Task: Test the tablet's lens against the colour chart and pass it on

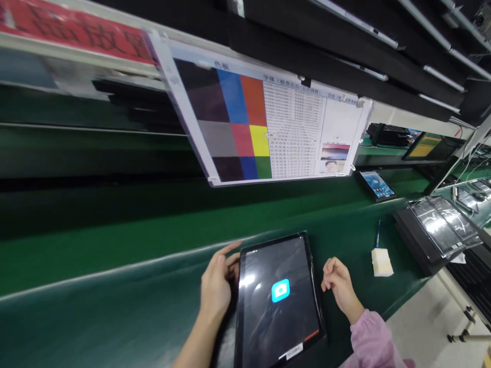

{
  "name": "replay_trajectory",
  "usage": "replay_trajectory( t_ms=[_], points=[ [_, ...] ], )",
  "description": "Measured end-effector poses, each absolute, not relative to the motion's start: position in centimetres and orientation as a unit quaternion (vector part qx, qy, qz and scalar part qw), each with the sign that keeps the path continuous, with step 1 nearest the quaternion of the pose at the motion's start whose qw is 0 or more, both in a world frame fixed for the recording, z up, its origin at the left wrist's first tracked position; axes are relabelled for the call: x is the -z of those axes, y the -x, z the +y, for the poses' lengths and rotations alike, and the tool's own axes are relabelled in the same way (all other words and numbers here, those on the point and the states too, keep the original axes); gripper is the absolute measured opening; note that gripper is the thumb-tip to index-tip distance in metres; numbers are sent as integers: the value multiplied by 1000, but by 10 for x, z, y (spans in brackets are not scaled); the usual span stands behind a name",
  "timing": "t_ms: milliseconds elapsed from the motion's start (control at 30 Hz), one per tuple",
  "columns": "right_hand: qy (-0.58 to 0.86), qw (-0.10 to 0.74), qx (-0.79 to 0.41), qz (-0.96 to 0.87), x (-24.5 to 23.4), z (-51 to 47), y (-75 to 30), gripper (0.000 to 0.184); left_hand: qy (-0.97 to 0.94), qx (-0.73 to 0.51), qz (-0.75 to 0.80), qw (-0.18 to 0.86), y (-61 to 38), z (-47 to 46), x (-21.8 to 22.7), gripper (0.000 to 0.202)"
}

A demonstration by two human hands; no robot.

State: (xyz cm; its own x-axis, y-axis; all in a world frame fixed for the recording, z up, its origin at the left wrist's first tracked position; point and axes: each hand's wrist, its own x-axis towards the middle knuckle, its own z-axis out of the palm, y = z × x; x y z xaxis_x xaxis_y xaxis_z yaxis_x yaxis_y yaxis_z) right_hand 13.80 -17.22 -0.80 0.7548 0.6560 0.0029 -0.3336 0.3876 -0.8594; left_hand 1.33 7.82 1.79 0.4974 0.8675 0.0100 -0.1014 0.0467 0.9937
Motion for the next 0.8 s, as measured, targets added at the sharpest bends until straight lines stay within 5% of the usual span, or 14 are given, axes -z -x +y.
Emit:
replay_trajectory(
  t_ms=[300, 700, 800],
  points=[
    [461, 818, -294, -177, 10, -170, -138, 22, -542, -366, 329, 682, -12, 80, -18, 87],
    [485, 804, -311, -149, -13, -179, -130, 19, -535, -420, 285, 676, -15, 68, -18, 69],
    [499, 793, -312, -157, -25, -175, -128, 33, -539, -425, 284, 669, -14, 68, -12, 72]
  ],
)
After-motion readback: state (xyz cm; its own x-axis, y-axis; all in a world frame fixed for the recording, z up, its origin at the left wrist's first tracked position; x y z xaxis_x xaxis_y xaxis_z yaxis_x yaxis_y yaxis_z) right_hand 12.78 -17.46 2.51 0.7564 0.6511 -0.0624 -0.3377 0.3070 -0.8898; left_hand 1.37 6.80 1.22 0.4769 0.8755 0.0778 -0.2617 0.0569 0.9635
